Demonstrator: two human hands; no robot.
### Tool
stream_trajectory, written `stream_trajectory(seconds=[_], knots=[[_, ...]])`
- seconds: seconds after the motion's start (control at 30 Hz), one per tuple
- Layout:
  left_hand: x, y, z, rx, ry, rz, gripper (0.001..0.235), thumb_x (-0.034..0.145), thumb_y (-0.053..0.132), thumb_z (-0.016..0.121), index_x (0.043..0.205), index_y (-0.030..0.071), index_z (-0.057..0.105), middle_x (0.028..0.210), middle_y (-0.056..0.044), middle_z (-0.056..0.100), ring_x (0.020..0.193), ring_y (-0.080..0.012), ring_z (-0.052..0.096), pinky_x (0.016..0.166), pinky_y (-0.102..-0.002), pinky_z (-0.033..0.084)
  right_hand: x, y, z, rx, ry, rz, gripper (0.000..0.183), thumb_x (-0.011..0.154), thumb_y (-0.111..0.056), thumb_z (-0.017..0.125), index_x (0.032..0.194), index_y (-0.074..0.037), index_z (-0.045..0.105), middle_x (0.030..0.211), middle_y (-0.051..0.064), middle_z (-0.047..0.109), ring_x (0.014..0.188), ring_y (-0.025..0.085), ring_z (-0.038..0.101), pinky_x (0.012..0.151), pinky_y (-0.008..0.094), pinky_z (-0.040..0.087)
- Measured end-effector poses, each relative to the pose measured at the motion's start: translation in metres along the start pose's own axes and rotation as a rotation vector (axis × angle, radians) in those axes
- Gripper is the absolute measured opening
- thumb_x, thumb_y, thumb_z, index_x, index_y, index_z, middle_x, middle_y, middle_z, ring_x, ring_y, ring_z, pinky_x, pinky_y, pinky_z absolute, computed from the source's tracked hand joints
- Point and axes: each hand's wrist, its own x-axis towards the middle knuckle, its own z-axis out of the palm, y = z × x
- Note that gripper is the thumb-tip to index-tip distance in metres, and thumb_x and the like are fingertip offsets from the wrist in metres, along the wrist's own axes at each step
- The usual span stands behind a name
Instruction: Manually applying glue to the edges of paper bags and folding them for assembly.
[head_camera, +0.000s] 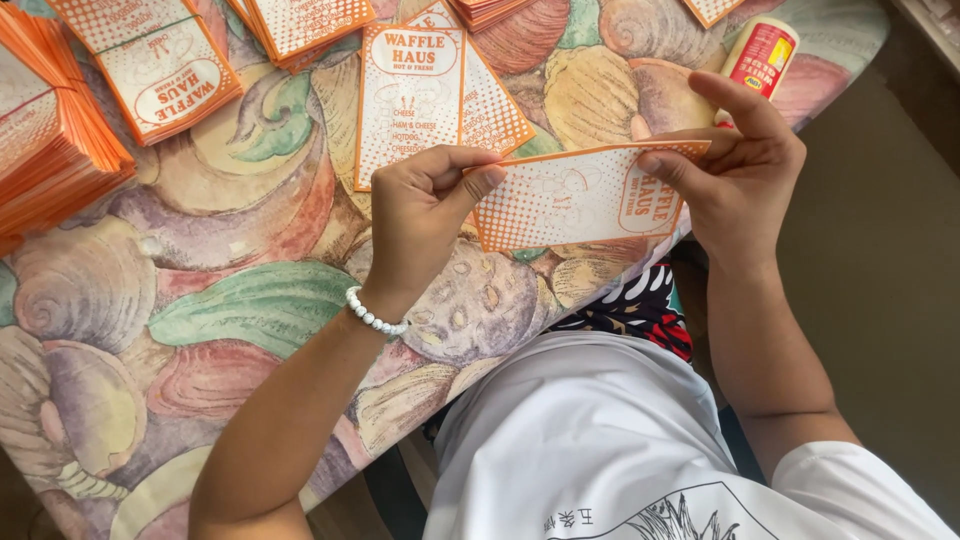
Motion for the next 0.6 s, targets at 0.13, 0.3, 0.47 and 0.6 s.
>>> stream_trajectory(seconds=[0.13,0.3,0.47,0.6], knots=[[0.000,-0.002,0.001,0.030,-0.003,0.017,0.010,0.093,0.011,0.078,0.098,0.003,0.077,0.084,-0.005,0.079,0.079,-0.0047,0.070,0.077,-0.019,0.059,0.005,-0.004,0.001,-0.028,-0.039,-0.030,0.062,0.091,0.010,0.085,0.144,0.010,0.052,0.100,0.026,0.070,0.090,0.026,0.073,0.081,0.032,0.063],[0.001,-0.009,-0.005,0.104,-0.084,-0.090,0.011,0.093,0.014,0.081,0.086,0.007,0.078,0.055,0.014,0.039,0.059,0.0002,0.033,0.058,-0.018,0.035,0.018,0.010,-0.003,0.062,-0.092,0.187,0.027,0.093,-0.007,0.084,0.117,-0.002,0.072,0.101,0.006,0.074,0.085,0.006,0.069,0.079,0.017,0.060],[-0.016,-0.006,-0.020,0.359,-0.170,-0.086,0.006,0.094,0.013,0.075,0.092,0.008,0.077,0.067,0.001,0.067,0.065,-0.0108,0.064,0.053,-0.022,0.055,0.028,0.000,0.013,-0.069,-0.250,0.212,0.016,0.094,0.003,0.079,0.109,-0.002,0.077,0.082,0.005,0.070,0.074,0.004,0.060,0.072,0.017,0.052],[-0.042,0.003,-0.014,0.806,-0.209,0.468,0.040,0.094,-0.010,0.056,0.133,-0.004,0.059,0.126,-0.019,0.069,0.117,-0.0369,0.064,0.102,-0.046,0.053,0.035,-0.005,0.024,-0.535,-0.477,-0.293,0.019,0.098,0.003,0.080,0.116,0.007,0.075,0.120,0.023,0.072,0.108,0.035,0.070,0.094,0.044,0.055]])
